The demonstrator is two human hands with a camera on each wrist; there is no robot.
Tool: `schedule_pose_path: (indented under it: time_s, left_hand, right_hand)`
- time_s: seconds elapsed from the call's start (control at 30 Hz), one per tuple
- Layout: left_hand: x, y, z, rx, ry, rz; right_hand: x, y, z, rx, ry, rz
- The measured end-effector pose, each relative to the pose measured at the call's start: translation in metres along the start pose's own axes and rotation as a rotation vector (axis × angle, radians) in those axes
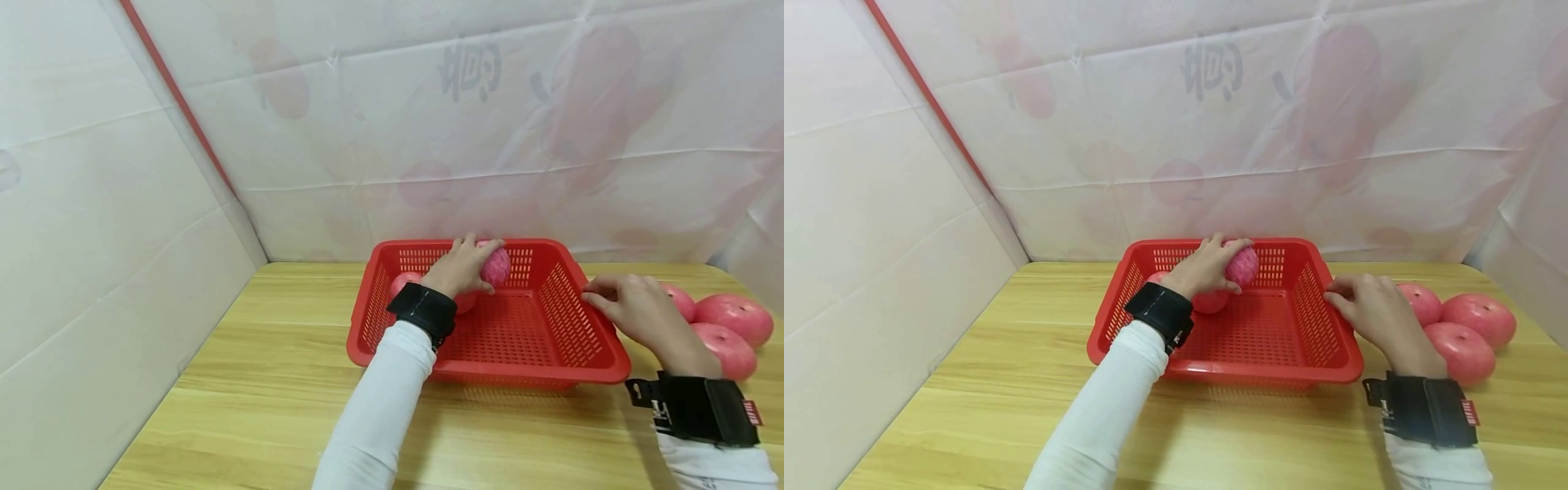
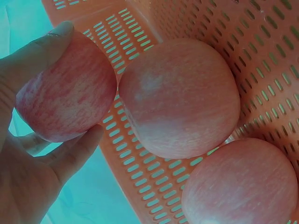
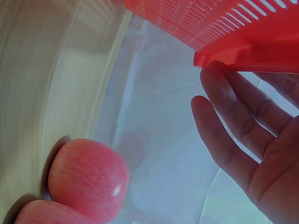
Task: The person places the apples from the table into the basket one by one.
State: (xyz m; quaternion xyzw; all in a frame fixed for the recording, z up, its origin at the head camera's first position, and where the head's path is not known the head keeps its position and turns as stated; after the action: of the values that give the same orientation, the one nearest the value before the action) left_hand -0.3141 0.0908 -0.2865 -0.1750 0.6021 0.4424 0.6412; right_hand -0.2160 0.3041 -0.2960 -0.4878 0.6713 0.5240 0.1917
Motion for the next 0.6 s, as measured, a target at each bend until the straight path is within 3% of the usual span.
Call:
schedule_pose_path:
  time_s: [0.6]
  left_hand:
    - [0.018,0.006,0.015,0.029,0.033,-0.098]
  right_hand:
    - [-0.001,-0.002,0.002,0.027,0.007,-0.023]
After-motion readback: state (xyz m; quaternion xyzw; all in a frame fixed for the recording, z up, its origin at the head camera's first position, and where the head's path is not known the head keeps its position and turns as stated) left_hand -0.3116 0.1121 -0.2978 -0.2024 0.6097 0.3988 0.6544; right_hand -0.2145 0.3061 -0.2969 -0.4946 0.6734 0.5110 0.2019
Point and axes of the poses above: each hand's wrist, its own y-axis towards the middle knuckle, its own x-axis out of the palm, z = x × y, the point moved 5 cm from there along y, towards the middle knuckle, and after that the axes turned 13 degrees about z, right-handed, at the moved point
